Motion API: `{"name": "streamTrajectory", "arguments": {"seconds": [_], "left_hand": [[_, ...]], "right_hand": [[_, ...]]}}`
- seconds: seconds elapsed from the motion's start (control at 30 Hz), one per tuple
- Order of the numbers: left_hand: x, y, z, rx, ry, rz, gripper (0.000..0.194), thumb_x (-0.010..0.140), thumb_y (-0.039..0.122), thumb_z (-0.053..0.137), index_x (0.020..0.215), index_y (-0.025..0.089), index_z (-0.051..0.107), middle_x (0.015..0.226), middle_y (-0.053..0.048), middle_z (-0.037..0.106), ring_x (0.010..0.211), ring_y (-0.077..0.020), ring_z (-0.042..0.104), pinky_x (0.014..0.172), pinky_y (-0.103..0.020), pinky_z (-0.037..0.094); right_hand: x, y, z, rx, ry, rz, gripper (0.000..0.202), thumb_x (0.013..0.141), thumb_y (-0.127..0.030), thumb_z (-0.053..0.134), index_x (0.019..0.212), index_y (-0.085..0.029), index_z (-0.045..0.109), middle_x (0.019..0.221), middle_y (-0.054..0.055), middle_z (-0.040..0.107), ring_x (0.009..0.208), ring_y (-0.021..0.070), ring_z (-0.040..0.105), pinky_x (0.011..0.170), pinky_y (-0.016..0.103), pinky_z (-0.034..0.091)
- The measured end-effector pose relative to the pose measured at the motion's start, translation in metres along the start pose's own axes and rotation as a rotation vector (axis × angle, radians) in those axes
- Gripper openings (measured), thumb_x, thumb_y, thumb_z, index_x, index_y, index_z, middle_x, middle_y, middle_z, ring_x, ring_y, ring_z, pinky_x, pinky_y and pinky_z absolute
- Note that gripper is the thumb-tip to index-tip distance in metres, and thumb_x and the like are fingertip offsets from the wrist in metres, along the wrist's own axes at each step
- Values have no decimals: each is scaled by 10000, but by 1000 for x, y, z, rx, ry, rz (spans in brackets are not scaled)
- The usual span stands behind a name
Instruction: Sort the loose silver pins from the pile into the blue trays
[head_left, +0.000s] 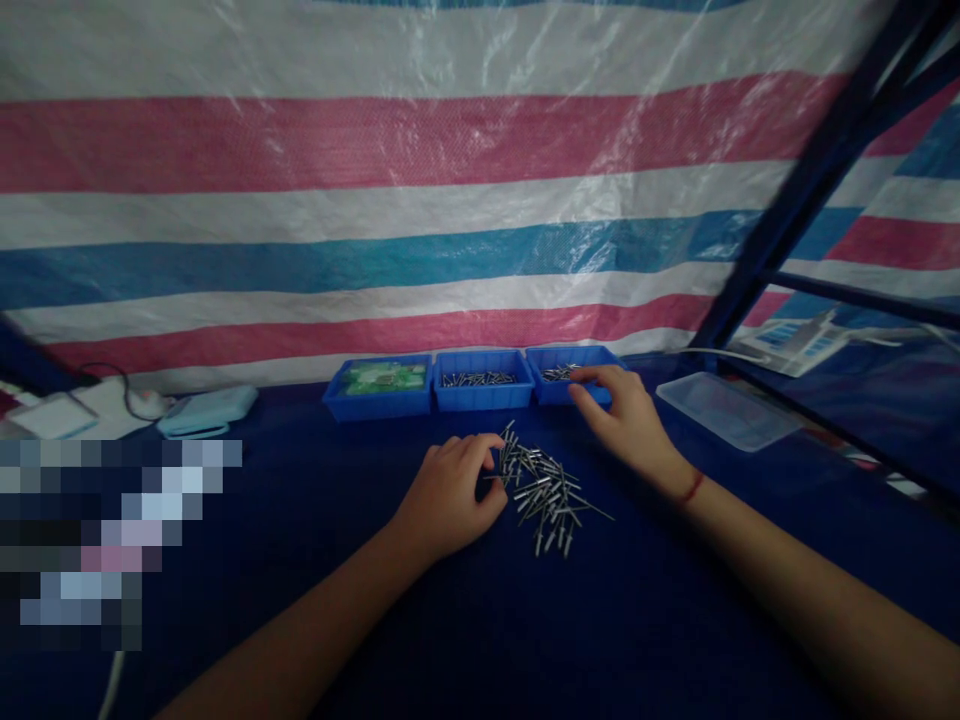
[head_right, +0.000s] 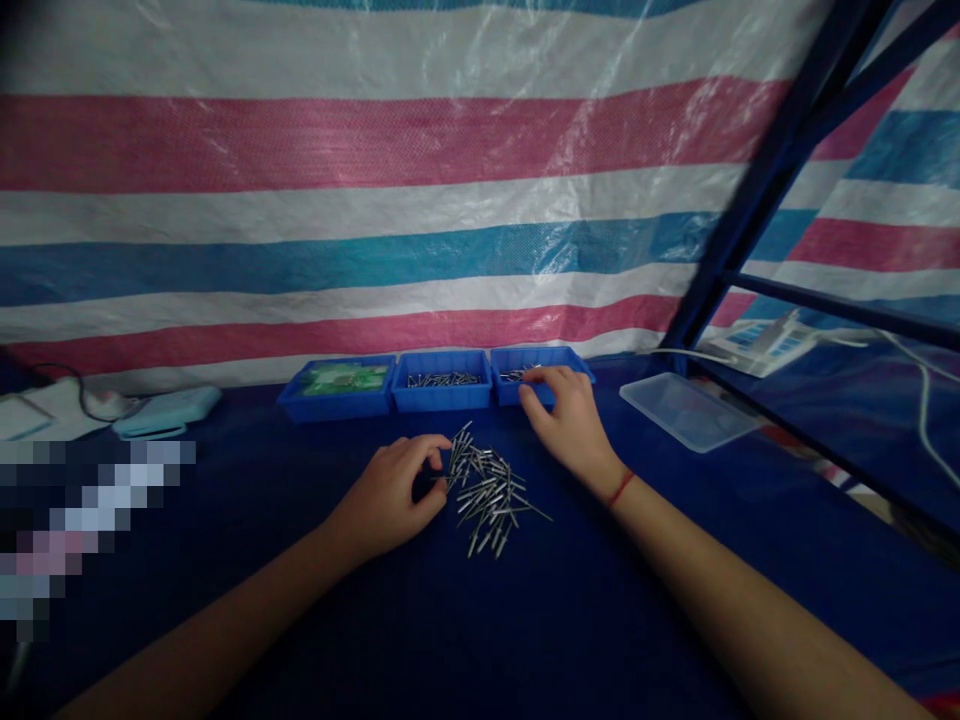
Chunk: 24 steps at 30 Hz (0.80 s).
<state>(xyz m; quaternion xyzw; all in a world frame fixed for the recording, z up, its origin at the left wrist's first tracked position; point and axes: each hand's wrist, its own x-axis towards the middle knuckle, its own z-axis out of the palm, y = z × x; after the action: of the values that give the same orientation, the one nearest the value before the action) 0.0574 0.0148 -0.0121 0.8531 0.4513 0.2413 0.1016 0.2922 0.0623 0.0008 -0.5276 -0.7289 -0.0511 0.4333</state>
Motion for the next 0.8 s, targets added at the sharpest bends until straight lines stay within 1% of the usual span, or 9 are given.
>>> {"name": "streamTrajectory", "arguments": {"seconds": [0.1, 0.17, 0.33, 0.53, 0.8], "left_hand": [[0, 1, 1, 49, -17, 22, 135, 799, 217, 524, 925, 202, 569, 901, -25, 621, 869, -220, 553, 755, -367, 390], [0, 2, 1, 80, -21, 29, 94, 819, 234, 511, 873, 199, 579, 911, -28, 621, 878, -222, 550, 756, -364, 387], [2, 3, -1, 102, -27, 47, 79, 823, 226, 511, 853, 200, 579, 889, -21, 613, 857, -210, 552, 739, -347, 391], [5, 1, 1, 104, -40, 68, 72, 823, 232, 518, 852, 204, 577, 881, -18, 609, 857, -207, 551, 738, -345, 394], [5, -2, 4, 109, -53, 87, 103, 845, 260, 496, 881, 212, 580, 903, -25, 606, 871, -218, 542, 737, -358, 386]], "right_hand": [[-6, -13, 1, 62, -70, -51, 160, 824, -274, 527, 903, -182, 631, 929, 70, 672, 904, 230, 590, 843, 402, 421], [-9, -18, 2, 98, -103, -69, 150, 824, -252, 525, 907, -181, 627, 909, 68, 667, 895, 224, 592, 830, 399, 435], [-11, -24, 4, 155, -163, -101, 130, 822, -212, 520, 890, -172, 624, 896, 69, 664, 875, 215, 598, 837, 409, 445], [-11, -23, 5, 186, -181, -100, 129, 823, -200, 514, 883, -168, 624, 891, 67, 666, 869, 206, 600, 828, 402, 455], [-13, -22, 4, 190, -195, -63, 137, 819, -210, 507, 873, -176, 629, 877, 61, 671, 820, 198, 612, 720, 365, 476]]}}
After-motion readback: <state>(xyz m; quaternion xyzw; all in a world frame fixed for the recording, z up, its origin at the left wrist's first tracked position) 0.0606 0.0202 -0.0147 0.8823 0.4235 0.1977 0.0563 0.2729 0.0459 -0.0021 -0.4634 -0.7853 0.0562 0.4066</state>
